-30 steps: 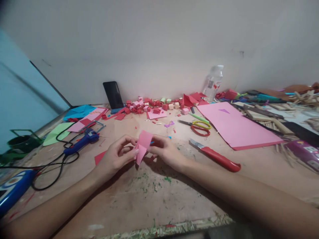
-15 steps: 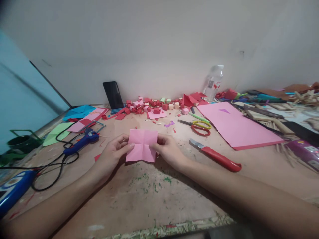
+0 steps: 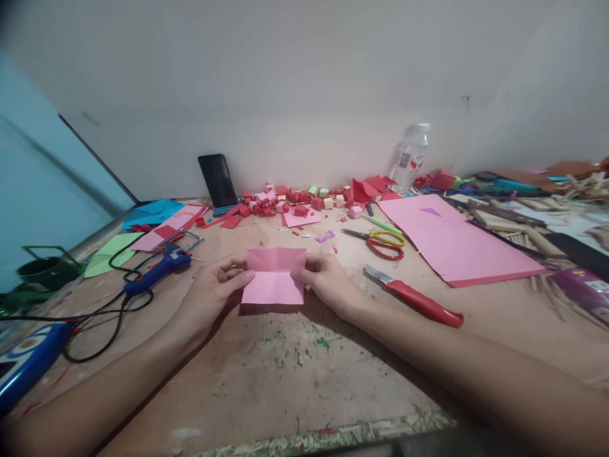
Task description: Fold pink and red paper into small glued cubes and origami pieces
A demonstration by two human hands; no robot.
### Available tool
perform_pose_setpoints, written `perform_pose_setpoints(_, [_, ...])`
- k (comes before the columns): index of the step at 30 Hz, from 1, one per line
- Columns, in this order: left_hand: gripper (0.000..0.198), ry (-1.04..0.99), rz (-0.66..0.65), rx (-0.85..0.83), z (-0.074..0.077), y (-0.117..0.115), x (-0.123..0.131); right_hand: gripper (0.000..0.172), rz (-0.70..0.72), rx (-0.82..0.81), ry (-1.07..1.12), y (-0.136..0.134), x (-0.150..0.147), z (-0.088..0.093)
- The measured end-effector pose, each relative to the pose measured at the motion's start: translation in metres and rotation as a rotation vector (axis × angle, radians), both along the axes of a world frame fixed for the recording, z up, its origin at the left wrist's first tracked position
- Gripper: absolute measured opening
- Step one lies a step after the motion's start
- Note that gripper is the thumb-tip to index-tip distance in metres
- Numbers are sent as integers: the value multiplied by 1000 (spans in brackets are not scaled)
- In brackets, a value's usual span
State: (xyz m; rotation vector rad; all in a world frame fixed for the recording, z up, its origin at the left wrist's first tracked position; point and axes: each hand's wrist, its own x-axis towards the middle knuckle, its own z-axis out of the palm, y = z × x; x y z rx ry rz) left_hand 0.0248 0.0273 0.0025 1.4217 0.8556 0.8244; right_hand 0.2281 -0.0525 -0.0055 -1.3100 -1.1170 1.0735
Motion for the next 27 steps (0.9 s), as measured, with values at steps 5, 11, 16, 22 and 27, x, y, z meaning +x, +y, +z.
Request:
perform_pose_setpoints(5, [36,22,9,108,0,1,0,21,82,-11,14,1,2,-1])
perform_pose_setpoints(11, [43,-5,55,63,0,2,0,42,15,-7,-182,3,14,5])
perform_pose_setpoints(16, [46,-107,121,-9,2,6,-1,32,-137,175,-373,3,25,11])
perform_pose_setpoints(22, [49,-126,150,-78,1,11,-3,41,215,181,-421,-1,24,9])
perform_pose_setpoints(27, [49,-168,145,-97,1,13,-4,40,169,104,-406,2,27,5])
